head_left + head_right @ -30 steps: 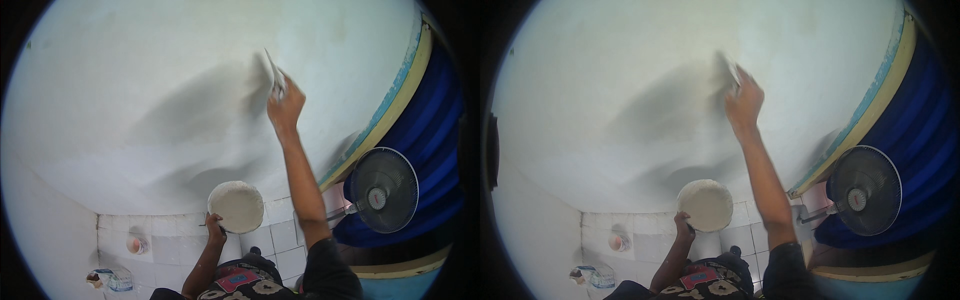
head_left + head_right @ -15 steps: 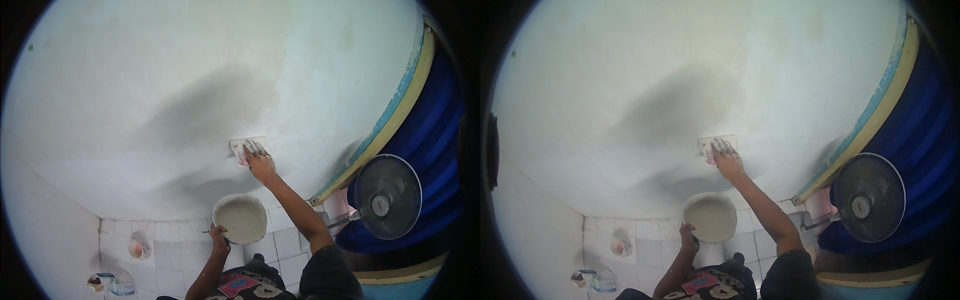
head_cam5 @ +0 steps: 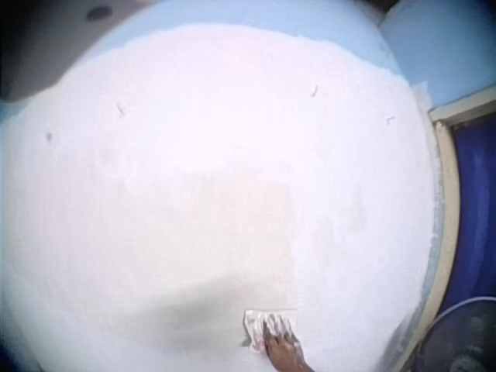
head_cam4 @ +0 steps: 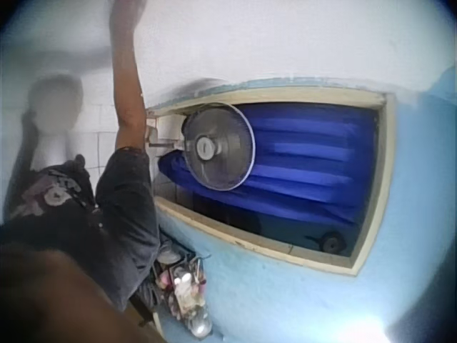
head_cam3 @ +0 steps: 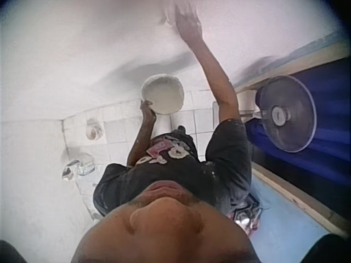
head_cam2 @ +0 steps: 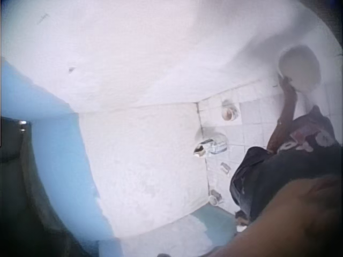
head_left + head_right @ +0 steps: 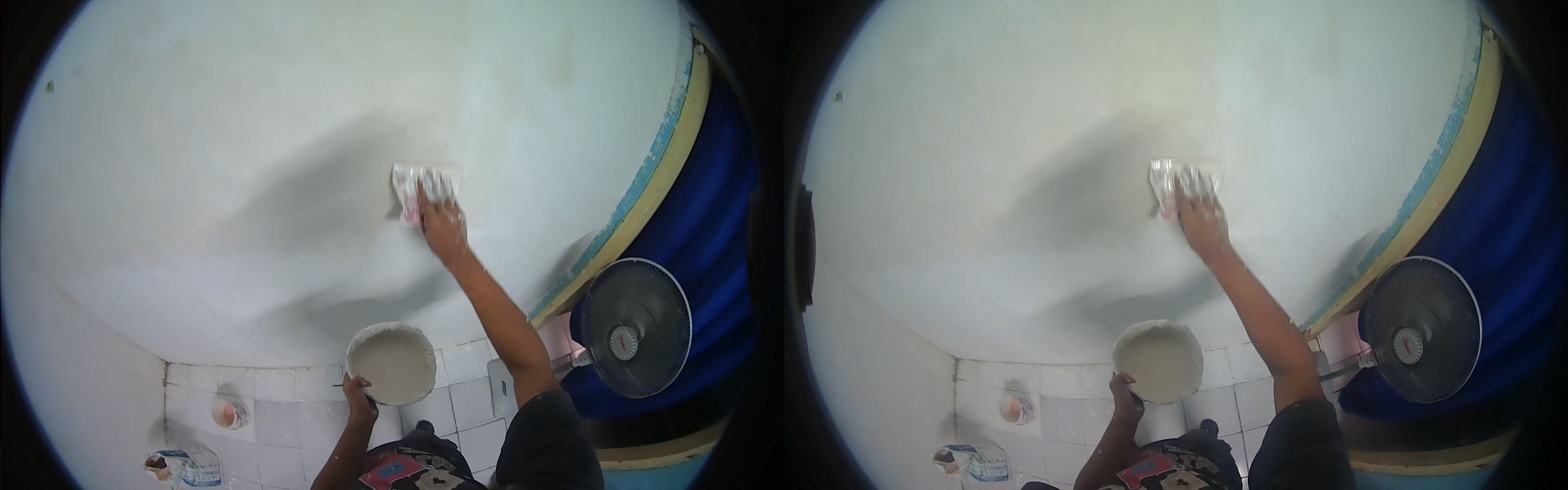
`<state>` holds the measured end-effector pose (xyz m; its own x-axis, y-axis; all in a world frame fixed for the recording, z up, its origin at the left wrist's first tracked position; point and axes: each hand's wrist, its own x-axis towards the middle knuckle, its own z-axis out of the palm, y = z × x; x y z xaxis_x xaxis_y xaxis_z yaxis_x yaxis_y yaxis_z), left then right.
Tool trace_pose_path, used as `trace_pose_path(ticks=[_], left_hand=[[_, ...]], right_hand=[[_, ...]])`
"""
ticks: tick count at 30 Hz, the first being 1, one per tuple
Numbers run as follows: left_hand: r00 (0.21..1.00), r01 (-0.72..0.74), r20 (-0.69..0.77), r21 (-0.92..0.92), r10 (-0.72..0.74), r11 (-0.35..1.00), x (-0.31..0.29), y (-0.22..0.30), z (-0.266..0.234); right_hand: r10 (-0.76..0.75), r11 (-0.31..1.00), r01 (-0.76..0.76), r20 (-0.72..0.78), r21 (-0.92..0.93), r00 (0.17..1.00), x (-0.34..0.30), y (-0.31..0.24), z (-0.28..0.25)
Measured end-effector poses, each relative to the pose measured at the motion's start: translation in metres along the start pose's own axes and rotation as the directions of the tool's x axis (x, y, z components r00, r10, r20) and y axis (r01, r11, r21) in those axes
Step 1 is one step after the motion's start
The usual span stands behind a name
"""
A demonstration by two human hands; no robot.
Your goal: The person repeatedly scoops white plaster from a bucket and applies it to the ceiling using a trowel, smoothing the surface in broad strokes. The person works across different sections of the ceiling, periodically reloading the trowel from the bucket.
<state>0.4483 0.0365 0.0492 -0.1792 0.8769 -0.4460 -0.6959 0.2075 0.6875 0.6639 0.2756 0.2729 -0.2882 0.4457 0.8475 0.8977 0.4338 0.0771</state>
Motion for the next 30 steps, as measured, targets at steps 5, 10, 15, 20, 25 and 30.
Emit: trace_pose_path(ticks=[5,10,15,20,25,30], left_hand=[[1.000,-0.014,-0.019,-0.021,0.013,1.000,-0.010,-0.003,0.007],[0.998,-0.018,-0.059,-0.097,0.012,0.995,-0.018,-0.017,0.002],[0.995,-0.042,-0.091,-0.107,0.033,0.993,-0.035,-0.022,0.016],[0.994,-0.044,-0.106,-0.145,0.028,0.988,-0.026,-0.044,-0.002],[0.987,-0.001,-0.158,-0.123,-0.019,0.992,-0.036,-0.049,-0.016],[0.981,-0.012,-0.194,-0.079,-0.003,0.997,-0.054,-0.025,-0.021]], right_hand=[[0.044,0.996,-0.061,0.244,0.061,0.969,-0.055,-0.026,0.005],[0.107,0.993,-0.116,0.263,0.017,0.959,0.027,-0.032,-0.046],[-0.070,0.995,0.069,-0.014,-0.065,0.997,0.141,-0.043,-0.083],[-0.344,0.915,0.306,-0.114,-0.264,0.932,0.062,-0.051,0.013],[-0.151,0.988,0.147,0.172,0.037,0.974,-0.044,-0.069,0.035],[0.245,0.712,-0.507,0.505,0.486,0.828,-0.045,-0.075,0.009]])
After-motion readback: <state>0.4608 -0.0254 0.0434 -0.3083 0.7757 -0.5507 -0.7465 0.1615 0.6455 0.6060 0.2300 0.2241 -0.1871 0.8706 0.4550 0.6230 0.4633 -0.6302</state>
